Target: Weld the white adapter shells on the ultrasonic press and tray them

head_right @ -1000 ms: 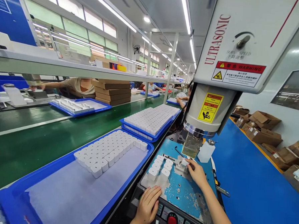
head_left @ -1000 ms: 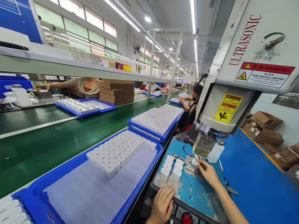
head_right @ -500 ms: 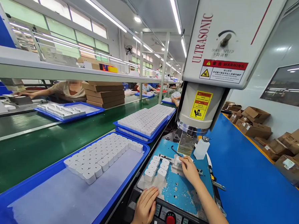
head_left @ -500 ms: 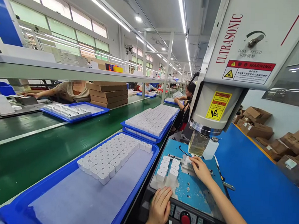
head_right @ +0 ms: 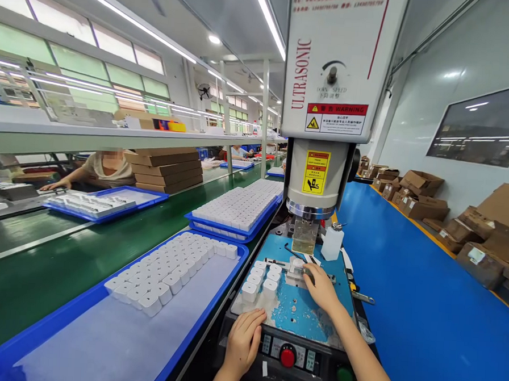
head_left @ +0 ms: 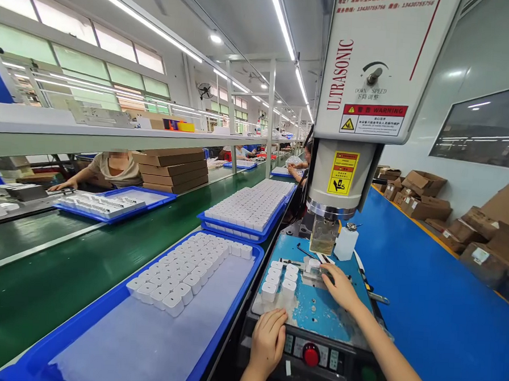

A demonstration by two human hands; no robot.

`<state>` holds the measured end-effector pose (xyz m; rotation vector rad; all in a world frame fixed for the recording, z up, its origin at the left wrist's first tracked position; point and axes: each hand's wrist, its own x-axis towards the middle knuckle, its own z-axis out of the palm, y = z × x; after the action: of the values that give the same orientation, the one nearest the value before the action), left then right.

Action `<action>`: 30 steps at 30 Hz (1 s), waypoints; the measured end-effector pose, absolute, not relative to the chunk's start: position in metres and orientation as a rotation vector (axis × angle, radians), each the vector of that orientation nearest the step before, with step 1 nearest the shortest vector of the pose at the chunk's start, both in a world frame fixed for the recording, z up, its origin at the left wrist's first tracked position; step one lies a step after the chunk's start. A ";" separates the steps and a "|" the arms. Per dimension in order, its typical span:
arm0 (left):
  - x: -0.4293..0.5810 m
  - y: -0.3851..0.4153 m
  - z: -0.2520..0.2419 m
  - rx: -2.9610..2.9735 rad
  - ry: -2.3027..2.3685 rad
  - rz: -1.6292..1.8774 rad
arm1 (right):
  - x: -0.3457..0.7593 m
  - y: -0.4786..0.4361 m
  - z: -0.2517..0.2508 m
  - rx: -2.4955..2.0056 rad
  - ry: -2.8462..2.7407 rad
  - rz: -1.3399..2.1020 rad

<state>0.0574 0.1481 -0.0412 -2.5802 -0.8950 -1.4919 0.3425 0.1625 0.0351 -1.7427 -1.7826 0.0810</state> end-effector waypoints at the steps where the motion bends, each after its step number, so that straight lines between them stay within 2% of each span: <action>1: 0.057 0.149 -0.037 -2.600 -0.885 -1.514 | 0.342 0.152 0.035 -1.738 -1.768 0.093; 5: 0.057 0.157 -0.028 -2.640 -0.818 -1.621 | 0.329 0.093 0.018 -1.669 -1.717 0.011; 9: 0.061 0.163 -0.036 -2.593 -0.788 -1.697 | 0.314 0.037 -0.025 -1.600 -1.633 -0.275; 14: 0.067 0.165 -0.044 -2.502 -0.844 -1.670 | 0.312 0.024 -0.063 -1.493 -1.736 -0.524; 23: 0.064 0.151 -0.039 -2.581 -0.978 -1.687 | 0.297 0.014 -0.059 -1.528 -1.577 -0.436; 30: 0.067 0.150 -0.042 -2.565 -0.992 -1.664 | 0.267 -0.058 -0.130 -1.526 -1.587 -0.417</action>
<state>0.0665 0.1495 -0.0422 -2.5649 -0.9918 -1.6640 0.2668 -0.0576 -0.1298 -1.5260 -1.5870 -0.4174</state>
